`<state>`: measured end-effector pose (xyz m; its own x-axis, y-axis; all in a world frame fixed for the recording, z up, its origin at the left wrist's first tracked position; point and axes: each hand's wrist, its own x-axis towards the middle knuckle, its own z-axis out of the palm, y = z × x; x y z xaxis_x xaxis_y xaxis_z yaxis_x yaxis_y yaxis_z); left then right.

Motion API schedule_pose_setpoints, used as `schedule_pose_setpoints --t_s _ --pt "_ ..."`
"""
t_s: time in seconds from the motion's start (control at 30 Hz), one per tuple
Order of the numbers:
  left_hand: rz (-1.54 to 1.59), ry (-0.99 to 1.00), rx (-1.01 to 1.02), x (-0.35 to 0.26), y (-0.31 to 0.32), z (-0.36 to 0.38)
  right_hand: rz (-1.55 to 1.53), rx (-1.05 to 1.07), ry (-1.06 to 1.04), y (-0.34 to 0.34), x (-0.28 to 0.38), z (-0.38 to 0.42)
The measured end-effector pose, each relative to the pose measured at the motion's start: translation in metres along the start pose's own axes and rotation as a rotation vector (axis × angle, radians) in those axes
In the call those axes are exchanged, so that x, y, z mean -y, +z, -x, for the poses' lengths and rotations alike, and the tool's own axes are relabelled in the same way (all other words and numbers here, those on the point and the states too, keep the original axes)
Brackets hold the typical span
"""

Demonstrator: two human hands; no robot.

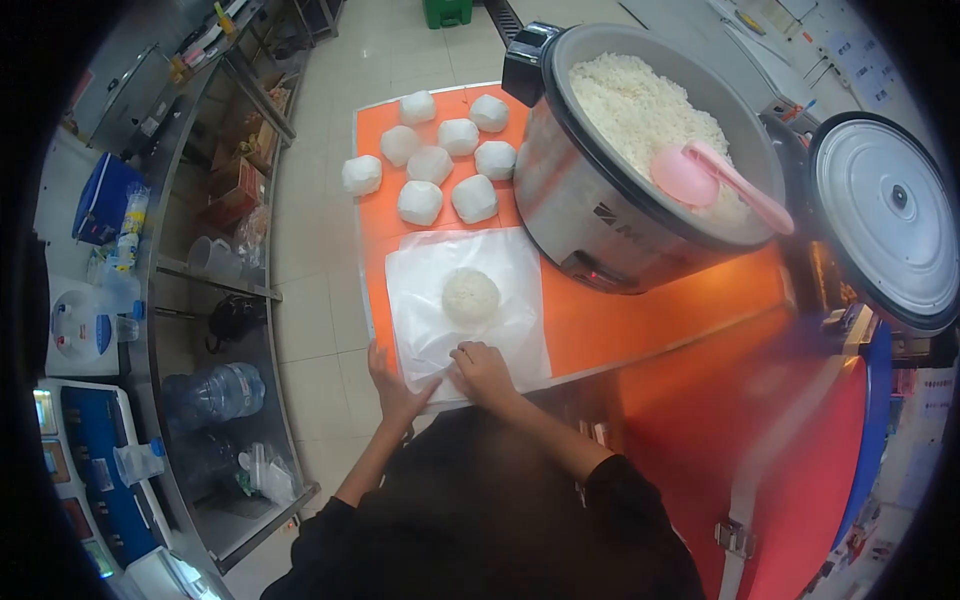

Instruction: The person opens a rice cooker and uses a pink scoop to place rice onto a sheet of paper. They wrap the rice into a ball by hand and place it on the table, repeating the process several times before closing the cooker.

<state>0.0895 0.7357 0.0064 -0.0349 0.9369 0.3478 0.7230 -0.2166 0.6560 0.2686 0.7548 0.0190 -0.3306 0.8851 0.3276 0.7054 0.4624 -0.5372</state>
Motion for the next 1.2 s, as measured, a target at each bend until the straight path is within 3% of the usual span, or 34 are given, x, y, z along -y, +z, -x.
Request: schedule_pose_setpoints --t_s 0.23,0.3,0.43,0.53,0.6,0.63,0.7,0.73,0.83,0.87,0.93,0.97,1.03,1.07,1.13,1.2 --pt "0.029 -0.173 0.001 0.011 0.009 -0.004 0.128 -0.095 0.089 0.005 0.010 0.002" --pt "-0.027 -0.250 0.108 0.006 0.004 -0.007 -0.006 -0.018 0.034 0.012 -0.003 0.006" --pt "-0.064 -0.286 0.135 0.008 0.006 -0.009 -0.056 0.129 -0.144 0.013 -0.005 0.032" --pt "-0.005 -0.275 -0.004 0.039 0.014 0.011 -0.072 0.161 -0.204 -0.001 0.011 0.044" --pt "-0.364 0.262 0.007 0.044 -0.005 0.017 -0.050 0.116 -0.185 -0.007 0.006 0.057" --pt "-0.362 0.265 0.010 0.047 -0.016 0.013 0.035 0.068 -0.088 -0.014 0.001 0.067" --pt "-0.020 0.669 0.380 0.033 -0.044 -0.007 0.122 0.019 0.081 -0.037 -0.015 0.083" --pt "-0.016 0.667 0.380 0.030 -0.048 -0.011 0.121 0.015 0.150 -0.050 -0.024 0.089" --pt "0.416 0.168 0.432 0.032 -0.045 -0.019 -0.089 -0.067 0.224 -0.079 -0.049 0.081" --pt "0.418 0.171 0.432 0.030 -0.041 -0.024 -0.087 -0.069 0.224 -0.078 -0.055 0.072" --pt "0.551 -0.414 0.397 0.020 -0.029 -0.036 -0.561 -0.314 0.563 -0.071 -0.066 0.052" --pt "0.551 -0.412 0.396 0.019 -0.015 -0.043 -0.561 -0.315 0.561 -0.066 -0.074 0.039" --pt "0.391 -0.476 0.064 0.020 0.018 -0.056 -0.769 -0.320 0.748 -0.054 -0.089 0.018" --pt "0.392 -0.474 0.060 0.018 0.022 -0.060 -0.769 -0.320 0.744 -0.048 -0.089 0.014" --pt "-0.118 -0.329 0.109 0.014 0.028 -0.065 -0.347 -0.139 0.891 -0.041 -0.092 0.006" --pt "-0.139 -0.436 0.164 0.005 0.024 -0.070 -0.279 -0.087 0.871 -0.041 -0.091 0.007"
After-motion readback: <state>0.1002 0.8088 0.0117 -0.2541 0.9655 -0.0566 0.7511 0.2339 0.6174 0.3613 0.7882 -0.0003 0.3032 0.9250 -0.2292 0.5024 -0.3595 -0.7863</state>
